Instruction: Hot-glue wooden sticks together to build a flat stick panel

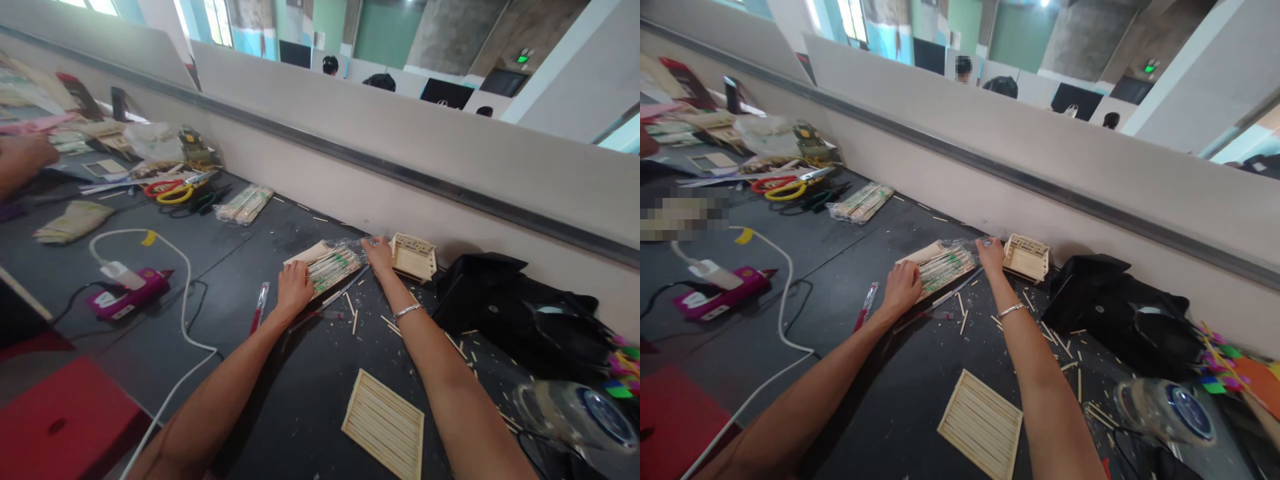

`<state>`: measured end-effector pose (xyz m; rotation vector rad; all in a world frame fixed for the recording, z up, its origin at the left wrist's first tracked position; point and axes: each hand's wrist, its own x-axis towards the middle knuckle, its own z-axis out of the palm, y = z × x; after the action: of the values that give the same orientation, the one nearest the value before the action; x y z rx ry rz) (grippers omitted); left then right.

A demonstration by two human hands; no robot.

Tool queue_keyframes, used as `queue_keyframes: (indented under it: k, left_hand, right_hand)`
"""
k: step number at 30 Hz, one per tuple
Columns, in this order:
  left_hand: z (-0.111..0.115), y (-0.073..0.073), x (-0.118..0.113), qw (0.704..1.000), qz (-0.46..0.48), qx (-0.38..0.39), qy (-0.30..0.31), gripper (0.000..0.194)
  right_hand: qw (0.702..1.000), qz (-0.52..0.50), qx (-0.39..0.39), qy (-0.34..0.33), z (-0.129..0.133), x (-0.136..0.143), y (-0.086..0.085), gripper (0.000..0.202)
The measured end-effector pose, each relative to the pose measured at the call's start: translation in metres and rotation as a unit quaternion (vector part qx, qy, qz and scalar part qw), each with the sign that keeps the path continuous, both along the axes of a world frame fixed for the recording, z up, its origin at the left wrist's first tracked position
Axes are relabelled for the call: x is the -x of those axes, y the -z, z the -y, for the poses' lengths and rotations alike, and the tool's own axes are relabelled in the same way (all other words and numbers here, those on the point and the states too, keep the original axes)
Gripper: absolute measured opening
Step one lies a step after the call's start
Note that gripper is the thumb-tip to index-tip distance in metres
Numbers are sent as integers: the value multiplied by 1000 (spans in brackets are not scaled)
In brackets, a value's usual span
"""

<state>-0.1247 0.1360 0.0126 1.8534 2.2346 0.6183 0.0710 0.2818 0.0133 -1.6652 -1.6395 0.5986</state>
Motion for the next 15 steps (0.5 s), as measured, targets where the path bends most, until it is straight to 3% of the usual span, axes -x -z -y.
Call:
queue_keyframes:
  k: [7, 15]
  left_hand:
    - [1, -1, -2, 1000, -4, 1, 1, 17]
    - [2, -2, -1, 1000, -9, 8, -3, 17]
  right_hand:
    - [999, 21, 25, 25, 1, 8, -6, 33]
    - [998, -56, 30, 10, -2, 0, -14, 34]
